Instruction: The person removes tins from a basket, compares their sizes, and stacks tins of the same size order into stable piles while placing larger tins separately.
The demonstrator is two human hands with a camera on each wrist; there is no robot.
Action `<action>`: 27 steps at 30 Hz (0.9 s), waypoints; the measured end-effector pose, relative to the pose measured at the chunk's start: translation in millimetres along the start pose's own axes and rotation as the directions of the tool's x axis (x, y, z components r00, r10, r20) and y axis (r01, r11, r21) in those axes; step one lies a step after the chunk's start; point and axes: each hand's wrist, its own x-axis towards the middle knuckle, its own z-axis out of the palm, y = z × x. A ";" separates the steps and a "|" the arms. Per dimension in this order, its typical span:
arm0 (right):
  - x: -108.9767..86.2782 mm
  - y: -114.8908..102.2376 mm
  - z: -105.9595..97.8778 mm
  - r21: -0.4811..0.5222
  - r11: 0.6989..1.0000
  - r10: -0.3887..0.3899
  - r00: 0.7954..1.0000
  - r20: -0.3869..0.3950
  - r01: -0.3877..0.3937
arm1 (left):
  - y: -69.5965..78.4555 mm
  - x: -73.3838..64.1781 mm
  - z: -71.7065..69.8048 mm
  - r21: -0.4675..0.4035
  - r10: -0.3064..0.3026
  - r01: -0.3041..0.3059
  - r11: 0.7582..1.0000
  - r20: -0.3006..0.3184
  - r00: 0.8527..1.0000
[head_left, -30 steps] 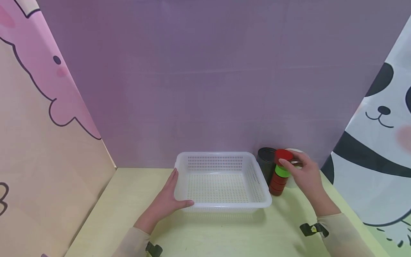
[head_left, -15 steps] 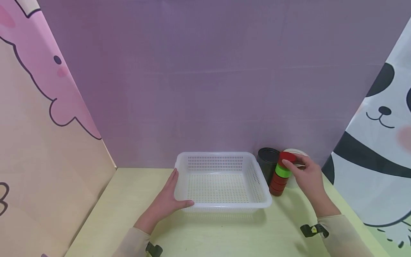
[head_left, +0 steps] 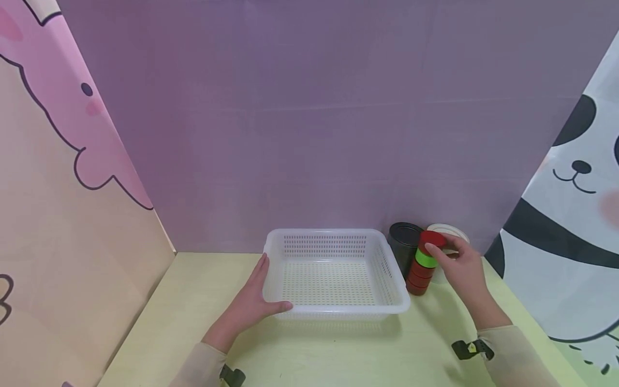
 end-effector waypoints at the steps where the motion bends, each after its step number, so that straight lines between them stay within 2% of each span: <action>1: -0.2 0.4 -0.1 0.001 1.000 0.002 1.000 0.001 -0.002 | -0.2 0.3 0.3 0.000 0.001 -0.001 1.000 0.000 1.000; 19: -1.2 3.8 -1.2 0.000 1.000 -0.010 0.999 0.046 0.010 | 2.1 3.4 -0.3 0.018 0.009 -0.009 1.000 -0.002 1.000; 23: -1.5 6.6 -0.8 0.001 0.999 -0.038 0.998 0.058 0.038 | 1.8 3.6 -3.0 0.029 0.018 -0.017 0.999 -0.004 1.000; 27: -4.1 6.1 -5.9 -0.020 0.994 -0.103 0.993 0.057 0.105 | -1.7 2.9 -1.9 0.024 0.027 -0.027 0.999 -0.009 1.000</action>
